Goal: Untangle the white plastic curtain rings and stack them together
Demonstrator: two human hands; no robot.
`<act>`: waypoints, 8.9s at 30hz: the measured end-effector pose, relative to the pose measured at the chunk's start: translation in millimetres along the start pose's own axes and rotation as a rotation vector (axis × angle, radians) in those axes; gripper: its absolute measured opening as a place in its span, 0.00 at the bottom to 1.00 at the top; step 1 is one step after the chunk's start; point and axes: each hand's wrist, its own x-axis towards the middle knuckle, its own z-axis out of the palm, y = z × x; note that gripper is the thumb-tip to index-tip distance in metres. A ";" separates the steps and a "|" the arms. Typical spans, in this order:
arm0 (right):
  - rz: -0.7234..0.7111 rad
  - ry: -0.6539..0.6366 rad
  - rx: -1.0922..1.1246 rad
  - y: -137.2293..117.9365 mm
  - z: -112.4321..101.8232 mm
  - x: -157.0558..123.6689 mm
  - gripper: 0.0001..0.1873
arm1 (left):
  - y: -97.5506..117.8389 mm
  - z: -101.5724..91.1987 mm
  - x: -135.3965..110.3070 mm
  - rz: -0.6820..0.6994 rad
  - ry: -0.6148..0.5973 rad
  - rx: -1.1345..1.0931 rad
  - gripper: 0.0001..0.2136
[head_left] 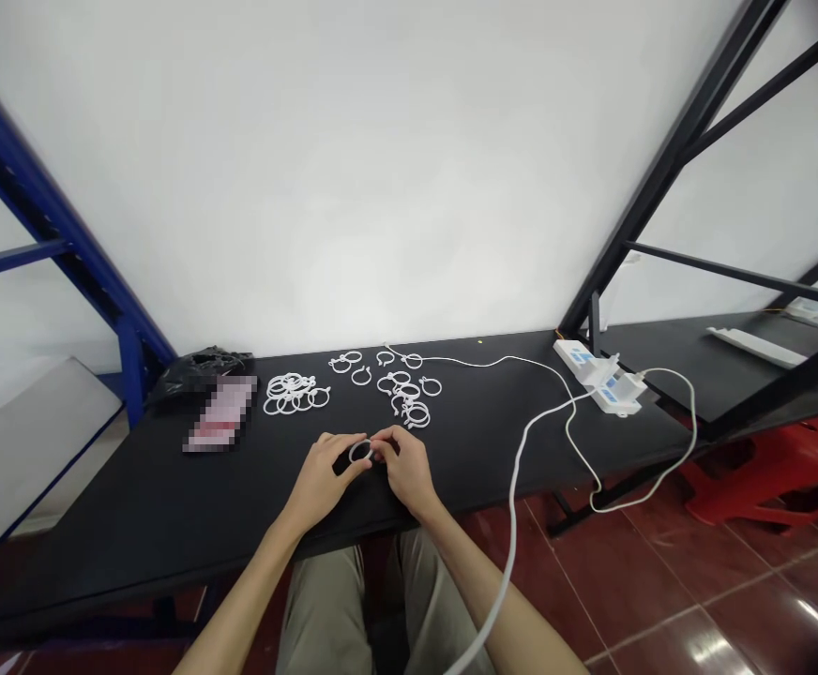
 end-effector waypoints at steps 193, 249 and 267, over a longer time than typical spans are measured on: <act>-0.562 -0.029 -0.966 13.3 14.8 64.2 0.15 | -52.7 -45.6 -27.5 -0.205 0.282 0.783 0.14; -0.465 0.232 -0.783 20.5 -38.1 79.5 0.11 | -70.9 -77.3 29.1 -0.252 0.323 0.661 0.22; -0.245 -0.211 -0.110 -3.8 -4.5 42.6 0.04 | -14.3 11.8 20.5 0.129 0.087 0.149 0.18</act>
